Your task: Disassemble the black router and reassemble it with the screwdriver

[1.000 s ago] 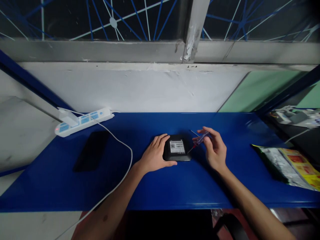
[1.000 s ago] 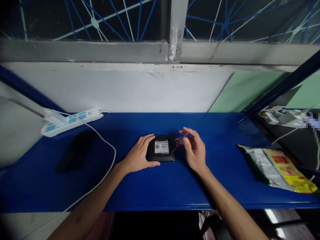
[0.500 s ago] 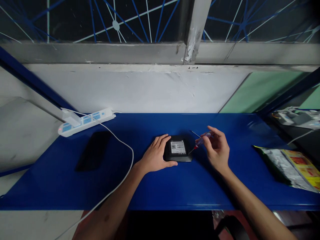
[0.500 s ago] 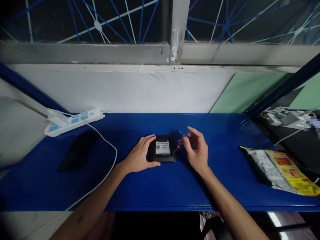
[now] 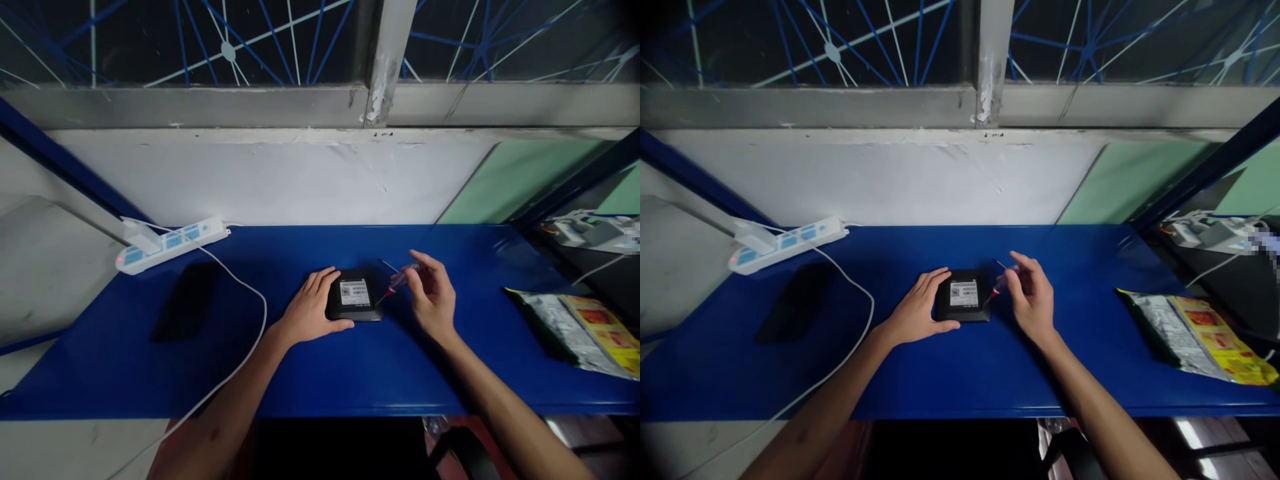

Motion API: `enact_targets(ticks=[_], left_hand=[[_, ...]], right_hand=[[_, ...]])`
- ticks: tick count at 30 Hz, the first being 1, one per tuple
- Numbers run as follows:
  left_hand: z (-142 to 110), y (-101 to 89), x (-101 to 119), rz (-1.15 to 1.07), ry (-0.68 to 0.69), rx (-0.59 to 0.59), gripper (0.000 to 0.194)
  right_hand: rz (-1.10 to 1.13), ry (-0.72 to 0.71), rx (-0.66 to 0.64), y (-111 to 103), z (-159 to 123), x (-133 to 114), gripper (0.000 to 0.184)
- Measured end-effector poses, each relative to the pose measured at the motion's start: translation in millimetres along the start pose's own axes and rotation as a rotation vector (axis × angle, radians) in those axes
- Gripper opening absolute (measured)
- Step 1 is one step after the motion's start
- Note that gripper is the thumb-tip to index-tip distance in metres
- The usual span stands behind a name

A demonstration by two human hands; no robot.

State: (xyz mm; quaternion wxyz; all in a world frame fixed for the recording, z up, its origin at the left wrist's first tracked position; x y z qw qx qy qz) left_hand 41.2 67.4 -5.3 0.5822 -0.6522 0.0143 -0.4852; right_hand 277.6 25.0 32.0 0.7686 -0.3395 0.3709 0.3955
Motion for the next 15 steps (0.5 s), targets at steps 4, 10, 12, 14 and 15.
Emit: enact_targets(ticks=[4,10,12,14,15], left_hand=[[-0.1,0.6,-1.0,-0.008,-0.013,-0.011,0.100],[0.6,0.0,1.1,-0.024,-0.037,-0.030,0.102],[0.7,-0.3,1.7,-0.026,-0.031,-0.025,0.101],[0.6,-0.3,1.3,-0.024,-0.028,-0.019,0.100],[0.5,-0.2,0.9,-0.024,-0.026,-0.017,0.101]], right_hand=[[-0.136,-0.100,0.027,-2.4,2.3,-7.3,0.018],[0.020,-0.003,-0.039,1.4,-0.5,-0.7,0.028],[0.084,0.026,-0.057,2.5,-1.8,0.6,0.032],[0.124,0.047,-0.068,3.0,-2.9,1.2,0.035],[0.138,0.053,-0.070,3.1,-3.3,1.5,0.036]])
Point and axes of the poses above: each hand's wrist, its own z-axis towards the middle knuckle, its own y-axis out of the palm, x = y × z, the point moved 7 cm from there along z, towards the middle knuckle, and after that the axes turned 5 degrees about -z, right-handed, at the moved point
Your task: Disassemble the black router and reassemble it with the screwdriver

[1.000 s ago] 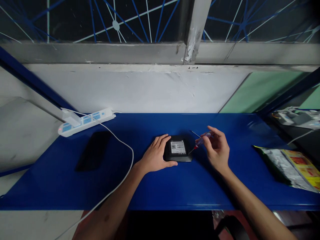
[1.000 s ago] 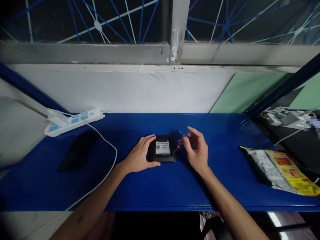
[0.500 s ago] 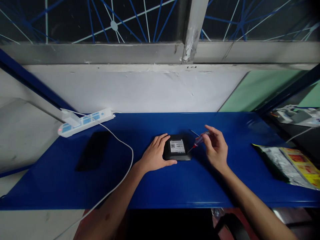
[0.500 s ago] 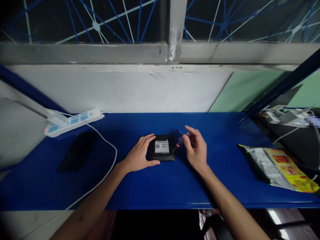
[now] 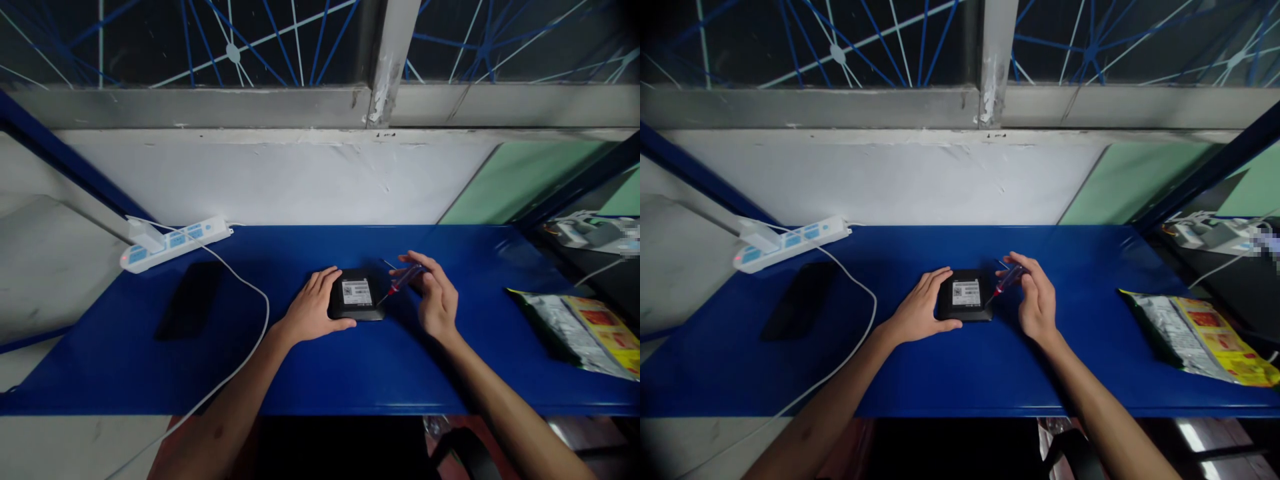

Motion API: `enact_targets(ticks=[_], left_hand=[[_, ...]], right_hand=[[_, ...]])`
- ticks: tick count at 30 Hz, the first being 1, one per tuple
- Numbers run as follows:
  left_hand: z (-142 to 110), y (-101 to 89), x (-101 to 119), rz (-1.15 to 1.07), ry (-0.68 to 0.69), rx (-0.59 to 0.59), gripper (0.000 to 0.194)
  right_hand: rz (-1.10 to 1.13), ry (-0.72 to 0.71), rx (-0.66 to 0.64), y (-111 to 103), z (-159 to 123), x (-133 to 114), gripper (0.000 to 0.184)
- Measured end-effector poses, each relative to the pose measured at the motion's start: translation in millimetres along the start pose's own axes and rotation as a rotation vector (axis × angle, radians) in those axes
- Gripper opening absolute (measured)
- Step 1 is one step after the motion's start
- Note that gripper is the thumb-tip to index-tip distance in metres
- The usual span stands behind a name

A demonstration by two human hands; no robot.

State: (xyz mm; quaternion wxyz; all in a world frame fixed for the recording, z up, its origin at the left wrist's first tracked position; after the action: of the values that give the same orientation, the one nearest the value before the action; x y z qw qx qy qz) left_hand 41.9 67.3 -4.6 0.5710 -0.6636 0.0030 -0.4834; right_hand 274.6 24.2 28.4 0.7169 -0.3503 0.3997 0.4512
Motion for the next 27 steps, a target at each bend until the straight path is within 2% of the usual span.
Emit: enact_targets(ticks=[6,11,13,18,21,24,27], left_hand=[[-0.9,0.6,-1.2,-0.013,0.000,0.001,0.102],[-0.8,0.8,-1.5,0.004,-0.012,-0.009,0.101],[-0.4,0.7,-1.3,0.012,-0.009,-0.009,0.101],[0.0,-0.3,0.0,0.002,0.001,-0.002,0.100],[-0.3,0.3,-0.5,-0.001,-0.013,-0.015,0.101],[-0.6,0.8,-1.0,0.006,-0.022,-0.021,0.101],[-0.4,0.6,-0.3,0.008,-0.014,-0.016,0.101]], right_hand=[[-0.062,0.022,0.039,-1.0,0.8,3.1,0.031],[-0.238,-0.078,0.156,-8.1,4.0,-3.7,0.025],[-0.235,-0.086,0.126,-6.7,4.3,-3.8,0.020],[-0.094,-0.003,0.031,-0.1,1.9,1.9,0.032],[-0.096,0.003,0.060,-0.1,1.8,2.7,0.035],[-0.167,-0.057,0.126,-3.6,3.3,-1.1,0.037],[-0.231,-0.120,0.118,-3.6,4.3,-6.8,0.024]])
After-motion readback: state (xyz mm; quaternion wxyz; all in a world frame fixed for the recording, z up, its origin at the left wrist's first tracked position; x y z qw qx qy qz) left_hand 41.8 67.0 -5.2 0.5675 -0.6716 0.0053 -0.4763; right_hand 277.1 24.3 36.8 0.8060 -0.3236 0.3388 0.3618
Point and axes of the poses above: each hand's wrist, its own z-axis towards the middle knuckle, its own y-axis out of the palm, x = y × z, the point moved 7 cm from there along z, towards the middle knuckle, and after that the axes turned 5 degrees about -z, right-handed, at the moved point
